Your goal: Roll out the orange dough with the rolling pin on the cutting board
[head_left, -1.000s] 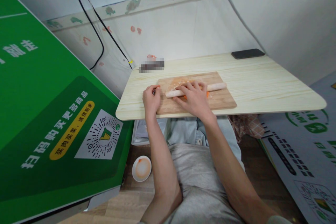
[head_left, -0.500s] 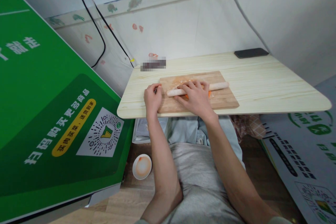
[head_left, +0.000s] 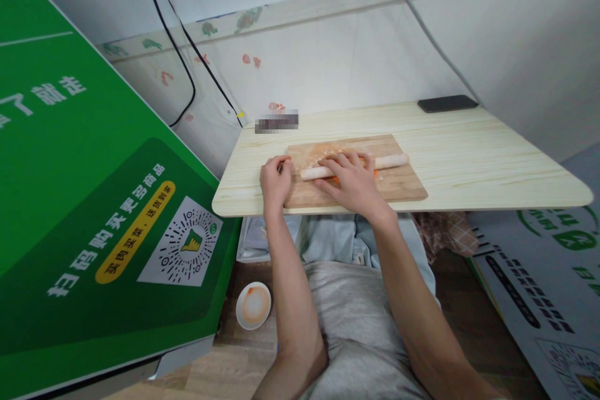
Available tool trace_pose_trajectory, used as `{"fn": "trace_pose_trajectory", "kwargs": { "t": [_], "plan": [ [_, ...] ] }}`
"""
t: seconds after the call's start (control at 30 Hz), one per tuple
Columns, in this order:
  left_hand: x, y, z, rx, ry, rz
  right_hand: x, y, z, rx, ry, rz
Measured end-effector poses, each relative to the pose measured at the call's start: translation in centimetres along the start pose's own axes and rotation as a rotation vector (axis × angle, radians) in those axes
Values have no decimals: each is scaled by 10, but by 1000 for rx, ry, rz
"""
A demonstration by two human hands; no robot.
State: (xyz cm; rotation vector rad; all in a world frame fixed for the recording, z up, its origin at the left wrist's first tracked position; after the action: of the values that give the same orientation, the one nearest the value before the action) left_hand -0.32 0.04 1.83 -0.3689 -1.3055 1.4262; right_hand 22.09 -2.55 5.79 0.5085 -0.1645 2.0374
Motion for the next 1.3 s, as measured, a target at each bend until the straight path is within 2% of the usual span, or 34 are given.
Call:
{"fn": "trace_pose_trajectory", "kwargs": {
  "t": [0.77, 1.3],
  "plan": [
    [0, 0, 1, 11, 6, 4, -6, -2, 2, 0, 15, 35],
    [1, 3, 1, -6, 8, 2, -2, 1, 0, -5, -3, 5]
  ]
}}
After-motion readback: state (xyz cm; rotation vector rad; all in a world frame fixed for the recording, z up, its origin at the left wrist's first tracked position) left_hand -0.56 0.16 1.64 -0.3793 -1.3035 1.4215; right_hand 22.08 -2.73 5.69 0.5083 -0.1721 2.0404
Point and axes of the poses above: each hand's wrist, its own x-axis towards the middle knuckle, its own z-axis out of the back of the hand, y = z × x, the point moved 1 cm from there along x, towards the middle knuckle, and after that the axes turned 9 degrees about -x, right-handed, at the moved point
